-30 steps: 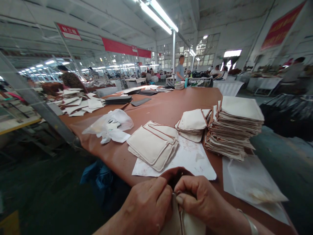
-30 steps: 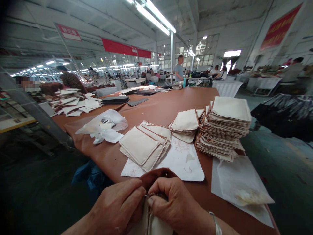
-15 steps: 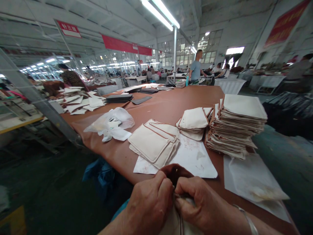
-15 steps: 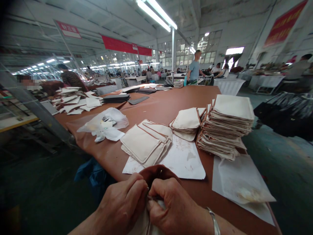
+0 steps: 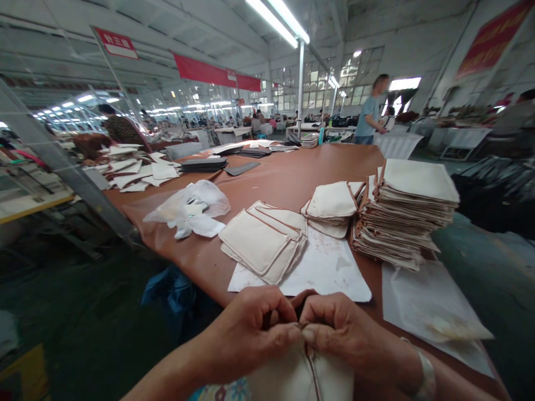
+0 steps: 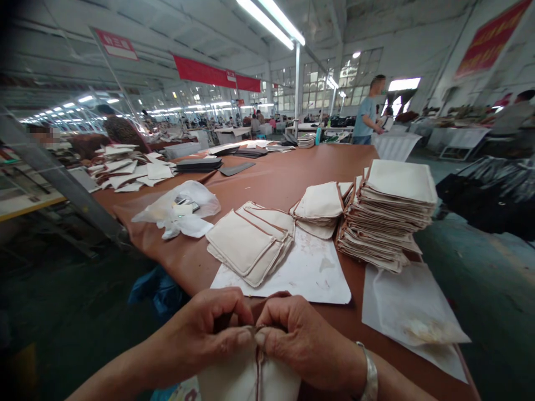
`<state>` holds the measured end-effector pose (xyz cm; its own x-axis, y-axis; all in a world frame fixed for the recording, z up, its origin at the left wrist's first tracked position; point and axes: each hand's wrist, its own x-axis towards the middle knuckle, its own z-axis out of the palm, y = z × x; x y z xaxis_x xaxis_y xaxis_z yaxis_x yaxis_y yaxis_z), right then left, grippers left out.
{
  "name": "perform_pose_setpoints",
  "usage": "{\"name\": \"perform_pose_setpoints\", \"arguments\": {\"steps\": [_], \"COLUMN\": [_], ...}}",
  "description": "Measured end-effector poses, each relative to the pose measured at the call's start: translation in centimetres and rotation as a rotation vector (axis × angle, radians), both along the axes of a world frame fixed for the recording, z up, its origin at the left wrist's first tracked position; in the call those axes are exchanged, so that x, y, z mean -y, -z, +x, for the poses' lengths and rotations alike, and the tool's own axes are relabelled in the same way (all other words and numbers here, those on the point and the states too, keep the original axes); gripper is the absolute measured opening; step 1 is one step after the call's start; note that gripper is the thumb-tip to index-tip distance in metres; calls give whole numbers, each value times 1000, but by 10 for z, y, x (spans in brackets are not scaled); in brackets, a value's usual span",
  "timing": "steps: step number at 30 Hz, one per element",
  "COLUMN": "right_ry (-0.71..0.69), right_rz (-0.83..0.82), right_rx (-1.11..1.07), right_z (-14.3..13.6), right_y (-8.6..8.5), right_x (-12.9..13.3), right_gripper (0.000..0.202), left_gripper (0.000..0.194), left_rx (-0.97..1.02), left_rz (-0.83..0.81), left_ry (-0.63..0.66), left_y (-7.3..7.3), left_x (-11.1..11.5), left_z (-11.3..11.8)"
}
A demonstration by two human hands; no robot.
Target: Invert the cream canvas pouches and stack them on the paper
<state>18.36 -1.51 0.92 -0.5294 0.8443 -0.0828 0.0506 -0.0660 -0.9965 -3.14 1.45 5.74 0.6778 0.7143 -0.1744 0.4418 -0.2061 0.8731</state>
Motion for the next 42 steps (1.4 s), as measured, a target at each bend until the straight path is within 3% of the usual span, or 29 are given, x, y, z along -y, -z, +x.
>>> {"name": "perform_pose_setpoints", "arguments": {"steps": [2,4,7,9,11,16,21,24,29,33,39,42], "right_ry": [-13,11,77,84,85,161,205,271,157,117,129,202], "right_rz": [42,167,349,362,347,347,341,505,915,1092,1247,1167], "right_rx": [55,176,333,347,337,308,261,289,368,534,639,643], "right_z": [-3,-5,-7,-6,-3,-1,8,14,16,13,3,-3], "right_y": [-3,-6,-9,-9,-8,-5,-12,-14,-15,-11,2,0], "right_x": [1,3,6,6,7,8,9,11,13,12,13,13], "right_gripper": [14,13,14,10,9,13,17,11,18,21,23,23], "left_gripper": [23,24,23,25,31,43,25,23,21,23,25,28], "left_rx": [-28,-38,13,101,177,315,397,466,478,454,441,435], "left_rz": [191,267,52,-195,-338,-335,-359,-458,-650,-640,-619,-606], "left_ry": [5,-20,-112,-153,-151,-85,-106,-140,-239,-242,-283,-243], "left_y": [2,5,12,18,22,25,16,15,21,23,26,24], "left_x": [3,4,4,3,2,3,8,9,8,7,9,10], "left_z": [5,10,12,11,8,6,14,15,14,14,15,16]}}
